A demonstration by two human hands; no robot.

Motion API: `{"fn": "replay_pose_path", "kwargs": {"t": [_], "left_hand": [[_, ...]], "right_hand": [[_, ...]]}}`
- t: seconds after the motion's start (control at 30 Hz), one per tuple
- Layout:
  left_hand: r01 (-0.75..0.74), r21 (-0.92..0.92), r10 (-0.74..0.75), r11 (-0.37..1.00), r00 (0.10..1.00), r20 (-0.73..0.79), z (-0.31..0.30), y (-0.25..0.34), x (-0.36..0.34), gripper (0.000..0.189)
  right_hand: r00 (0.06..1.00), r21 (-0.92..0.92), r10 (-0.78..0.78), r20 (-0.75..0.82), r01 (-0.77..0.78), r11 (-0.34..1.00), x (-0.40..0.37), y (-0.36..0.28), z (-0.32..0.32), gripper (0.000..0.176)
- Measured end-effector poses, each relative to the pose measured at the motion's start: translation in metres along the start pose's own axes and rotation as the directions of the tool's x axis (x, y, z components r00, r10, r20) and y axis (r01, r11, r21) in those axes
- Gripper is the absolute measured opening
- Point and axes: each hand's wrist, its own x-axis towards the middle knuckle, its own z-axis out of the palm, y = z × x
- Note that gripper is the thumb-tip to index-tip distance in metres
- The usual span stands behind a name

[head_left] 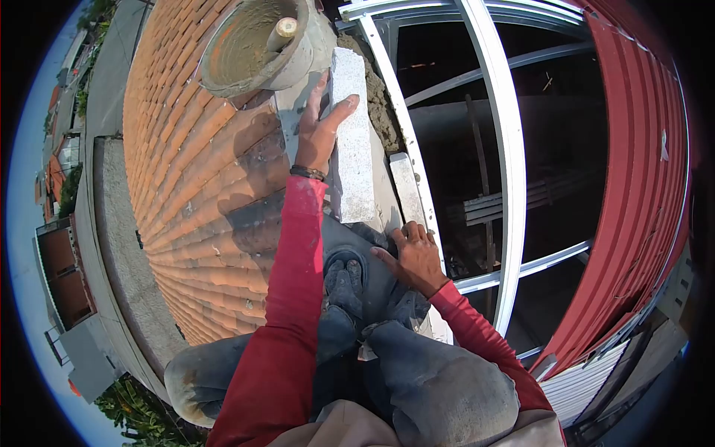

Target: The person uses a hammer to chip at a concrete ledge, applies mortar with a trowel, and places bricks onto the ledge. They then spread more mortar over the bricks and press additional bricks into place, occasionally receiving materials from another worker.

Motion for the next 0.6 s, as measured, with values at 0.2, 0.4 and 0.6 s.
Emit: {"fn": "replay_pose_path", "kwargs": {"t": [0.2, 0.4, 0.6], "left_hand": [[-0.010, 0.152, 0.005, 0.988, 0.999, 0.034, 0.039, -0.022, 0.025, 0.082], [-0.123, 0.262, 0.133, 0.957, 0.991, -0.020, 0.032, -0.061, 0.080, 0.083], [-0.118, 0.791, 0.012, 0.601, 0.990, 0.139, -0.001, -0.072, 0.126, 0.084]], "right_hand": [[0.965, 0.647, 0.226, -0.136, -0.087, 0.758, 0.073, 0.018, -0.053, 0.058], [0.991, 0.403, 0.086, -0.100, -0.038, 0.914, 0.182, 0.056, -0.035, 0.082], [0.963, 0.076, 0.100, -0.252, -0.083, 0.994, 0.206, 0.074, 0.031, 0.078]]}}
